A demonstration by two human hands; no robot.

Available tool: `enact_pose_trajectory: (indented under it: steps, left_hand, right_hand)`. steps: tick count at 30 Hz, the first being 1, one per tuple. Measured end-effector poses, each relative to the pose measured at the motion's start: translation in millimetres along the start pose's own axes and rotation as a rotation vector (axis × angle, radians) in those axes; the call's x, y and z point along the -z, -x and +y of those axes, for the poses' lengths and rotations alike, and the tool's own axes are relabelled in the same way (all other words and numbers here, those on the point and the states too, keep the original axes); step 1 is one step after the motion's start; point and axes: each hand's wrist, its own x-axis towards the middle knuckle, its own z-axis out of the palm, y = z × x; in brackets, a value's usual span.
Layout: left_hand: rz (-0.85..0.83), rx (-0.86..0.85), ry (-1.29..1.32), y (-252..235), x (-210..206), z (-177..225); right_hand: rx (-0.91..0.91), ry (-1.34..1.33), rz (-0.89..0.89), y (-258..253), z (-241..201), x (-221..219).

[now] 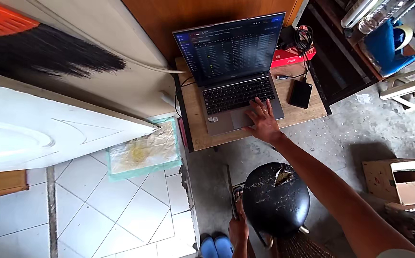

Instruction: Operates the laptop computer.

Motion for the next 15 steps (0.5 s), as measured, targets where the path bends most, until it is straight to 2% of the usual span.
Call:
enact_pose_trajectory:
  steps: [5, 15]
  left_hand:
    - [0.004, 0.0, -0.003, -0.5, -0.5, -0.3]
    - [0.006, 0.005, -0.009, 1.3, -0.2, -0.1]
  right_hand:
    - [0.012, -0.014, -0.073, -3.7, -1.6, 3.0]
    - [0.009, -0.028, 0.058, 4.9, 0.6, -3.4]
